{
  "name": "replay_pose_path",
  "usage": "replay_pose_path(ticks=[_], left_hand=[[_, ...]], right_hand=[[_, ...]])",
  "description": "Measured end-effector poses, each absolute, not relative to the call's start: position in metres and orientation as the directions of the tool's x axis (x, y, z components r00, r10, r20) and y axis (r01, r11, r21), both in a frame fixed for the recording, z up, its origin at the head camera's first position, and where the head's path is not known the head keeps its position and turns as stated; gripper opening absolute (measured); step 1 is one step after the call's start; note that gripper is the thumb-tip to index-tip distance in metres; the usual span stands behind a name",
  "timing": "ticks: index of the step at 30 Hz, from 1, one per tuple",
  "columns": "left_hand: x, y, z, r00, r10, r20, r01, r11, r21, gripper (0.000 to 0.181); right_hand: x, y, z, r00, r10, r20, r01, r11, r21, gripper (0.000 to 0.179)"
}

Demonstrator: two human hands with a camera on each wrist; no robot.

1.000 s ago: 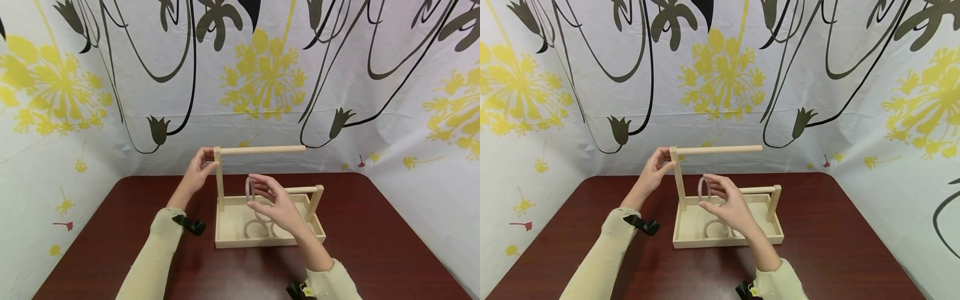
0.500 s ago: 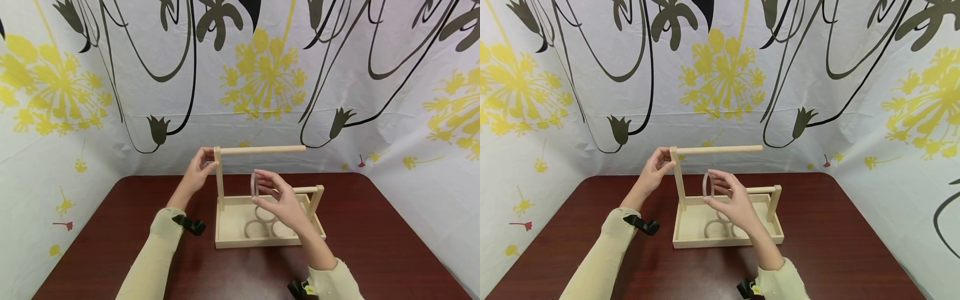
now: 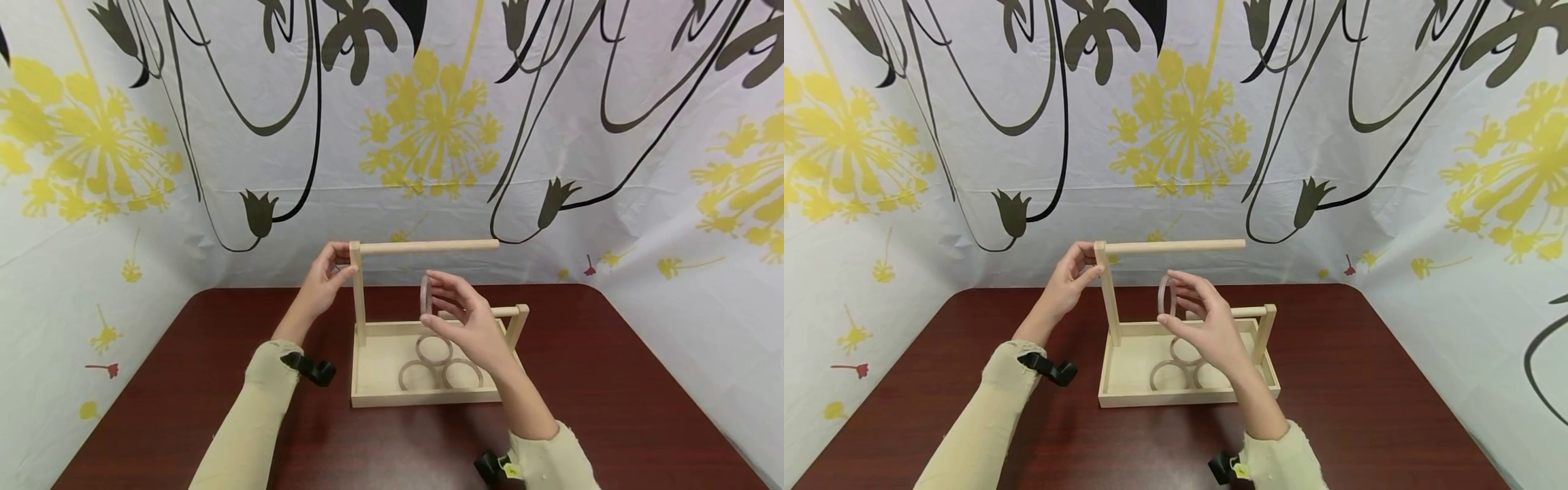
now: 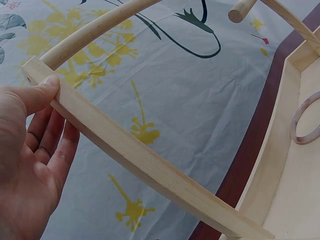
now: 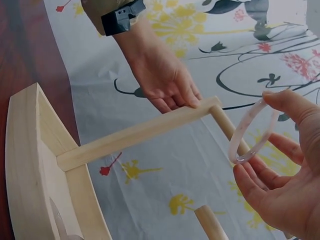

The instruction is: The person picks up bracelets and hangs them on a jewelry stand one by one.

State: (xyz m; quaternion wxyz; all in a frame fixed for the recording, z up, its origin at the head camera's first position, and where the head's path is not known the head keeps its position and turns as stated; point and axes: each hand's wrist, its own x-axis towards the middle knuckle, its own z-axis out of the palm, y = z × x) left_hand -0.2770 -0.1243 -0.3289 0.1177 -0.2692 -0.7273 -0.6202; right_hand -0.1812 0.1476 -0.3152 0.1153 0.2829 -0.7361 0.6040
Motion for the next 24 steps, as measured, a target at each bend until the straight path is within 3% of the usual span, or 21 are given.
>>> replay_pose_path(ticks=[24], left_hand=[[-0.278, -0.124, -0.329, -0.823, 0.246, 0.512, 0.544, 0.084, 0.835, 0.032]], right_hand=[[-0.187, 0.164, -0.306, -0.804, -0.202, 0.559, -0.586, 0.112, -0.803, 0.063]])
